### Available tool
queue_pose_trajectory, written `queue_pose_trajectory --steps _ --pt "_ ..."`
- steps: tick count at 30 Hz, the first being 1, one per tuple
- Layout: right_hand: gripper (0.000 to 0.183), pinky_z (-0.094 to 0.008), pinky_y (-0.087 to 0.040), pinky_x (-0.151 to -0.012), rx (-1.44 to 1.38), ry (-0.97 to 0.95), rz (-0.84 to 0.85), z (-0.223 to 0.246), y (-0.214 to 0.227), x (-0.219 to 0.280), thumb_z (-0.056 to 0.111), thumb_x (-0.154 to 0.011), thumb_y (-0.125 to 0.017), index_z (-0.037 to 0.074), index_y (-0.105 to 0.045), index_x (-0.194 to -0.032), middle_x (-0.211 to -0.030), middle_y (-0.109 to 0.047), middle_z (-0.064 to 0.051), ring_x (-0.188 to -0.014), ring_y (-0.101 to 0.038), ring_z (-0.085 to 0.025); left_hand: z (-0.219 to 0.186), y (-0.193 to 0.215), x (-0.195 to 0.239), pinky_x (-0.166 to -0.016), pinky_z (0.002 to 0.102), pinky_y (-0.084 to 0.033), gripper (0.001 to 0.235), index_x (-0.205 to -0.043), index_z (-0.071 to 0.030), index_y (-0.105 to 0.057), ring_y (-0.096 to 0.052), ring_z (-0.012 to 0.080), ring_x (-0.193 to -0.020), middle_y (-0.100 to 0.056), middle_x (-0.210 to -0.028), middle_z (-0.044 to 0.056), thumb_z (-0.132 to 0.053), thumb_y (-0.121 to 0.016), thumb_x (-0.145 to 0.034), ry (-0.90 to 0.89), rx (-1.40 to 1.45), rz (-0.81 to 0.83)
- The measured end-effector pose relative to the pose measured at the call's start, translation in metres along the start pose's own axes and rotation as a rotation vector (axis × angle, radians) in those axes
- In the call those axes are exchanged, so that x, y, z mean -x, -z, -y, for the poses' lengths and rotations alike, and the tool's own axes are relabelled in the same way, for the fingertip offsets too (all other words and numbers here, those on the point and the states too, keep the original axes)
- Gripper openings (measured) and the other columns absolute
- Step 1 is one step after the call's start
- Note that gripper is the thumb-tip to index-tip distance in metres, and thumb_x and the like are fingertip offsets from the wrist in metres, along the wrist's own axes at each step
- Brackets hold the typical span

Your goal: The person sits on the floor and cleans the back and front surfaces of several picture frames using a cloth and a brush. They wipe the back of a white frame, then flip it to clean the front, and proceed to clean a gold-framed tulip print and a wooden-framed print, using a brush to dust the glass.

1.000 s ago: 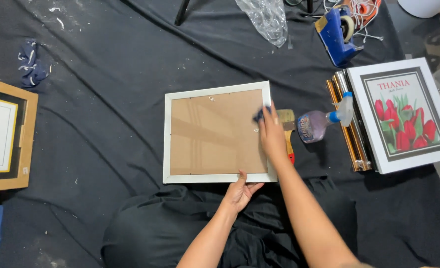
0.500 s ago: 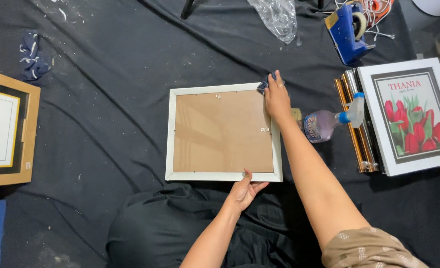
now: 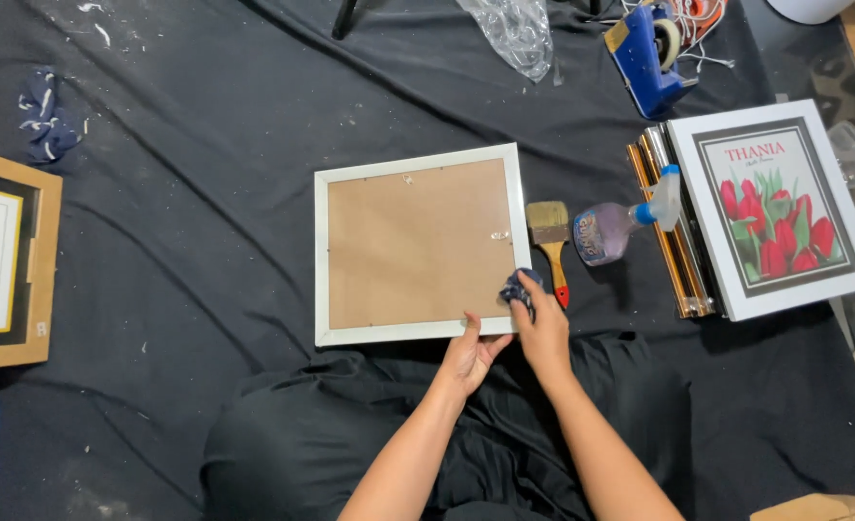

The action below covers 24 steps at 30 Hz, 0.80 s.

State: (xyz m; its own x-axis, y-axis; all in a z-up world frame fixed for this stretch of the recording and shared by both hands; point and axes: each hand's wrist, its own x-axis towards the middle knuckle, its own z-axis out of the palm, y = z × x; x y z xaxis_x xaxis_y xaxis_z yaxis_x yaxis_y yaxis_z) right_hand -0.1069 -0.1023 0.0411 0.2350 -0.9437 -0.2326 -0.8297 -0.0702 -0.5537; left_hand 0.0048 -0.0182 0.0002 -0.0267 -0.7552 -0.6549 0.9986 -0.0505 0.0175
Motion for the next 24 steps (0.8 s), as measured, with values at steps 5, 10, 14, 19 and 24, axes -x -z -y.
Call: queue_pose_trajectory --steps 5,10,14,19,24 --pt "0.045 -0.043 -0.051 -0.103 -0.155 -0.069 0.016 -0.012 -0.005 -0.019 0.037 -0.097 -0.065 0.044 -0.060 -0.142 -0.125 -0.070 -0.009 -0.122 -0.063 -0.033 -0.018 -0.019 0.023 -0.108 0.057 -0.053 0.083 -0.150 0.013 -0.031 -0.048 0.0443 -0.136 -0.032 -0.158 0.023 -0.044 -0.063 -0.099 -0.062 -0.113 0.030" --pt "0.039 -0.049 -0.050 -0.099 -0.302 -0.100 -0.046 -0.023 -0.005 -0.037 0.029 -0.096 -0.067 0.035 -0.069 -0.134 -0.121 -0.070 -0.023 -0.120 -0.061 -0.043 -0.055 -0.027 0.047 -0.110 0.066 -0.044 0.090 -0.153 0.014 -0.021 -0.042 0.0534 -0.137 -0.022 -0.155 0.028 -0.039 -0.069 -0.098 -0.198 -0.062 -0.140" --pt "0.035 -0.050 -0.050 -0.097 -0.328 -0.069 -0.039 -0.033 -0.001 -0.051 0.027 -0.097 -0.067 0.032 -0.071 -0.131 -0.122 -0.069 -0.021 -0.120 -0.061 -0.043 -0.111 -0.025 0.087 -0.112 0.067 -0.038 0.085 -0.156 0.007 -0.019 -0.038 0.0547 -0.139 -0.020 -0.154 0.028 -0.046 -0.057 -0.102 -0.433 0.027 -0.364" --pt "0.034 -0.050 -0.047 -0.104 -0.178 -0.096 0.037 -0.029 0.014 -0.049 0.037 -0.099 -0.064 0.040 -0.067 -0.133 -0.127 -0.069 -0.015 -0.125 -0.059 -0.040 -0.138 -0.013 0.105 -0.111 0.066 -0.045 0.086 -0.151 0.002 -0.026 -0.050 0.0509 -0.129 -0.039 -0.129 0.020 -0.061 -0.052 -0.099 -0.496 0.058 -0.400" --pt "0.030 -0.059 -0.048 -0.099 0.375 0.370 -0.125 0.017 0.060 -0.020 0.029 -0.106 -0.053 0.034 -0.065 -0.133 -0.152 -0.054 -0.016 -0.125 -0.057 -0.051 -0.134 -0.013 0.108 -0.112 0.063 -0.043 0.091 -0.152 0.000 -0.024 -0.042 0.0497 -0.138 -0.036 -0.135 0.023 -0.068 -0.050 -0.097 -0.496 0.037 -0.417"
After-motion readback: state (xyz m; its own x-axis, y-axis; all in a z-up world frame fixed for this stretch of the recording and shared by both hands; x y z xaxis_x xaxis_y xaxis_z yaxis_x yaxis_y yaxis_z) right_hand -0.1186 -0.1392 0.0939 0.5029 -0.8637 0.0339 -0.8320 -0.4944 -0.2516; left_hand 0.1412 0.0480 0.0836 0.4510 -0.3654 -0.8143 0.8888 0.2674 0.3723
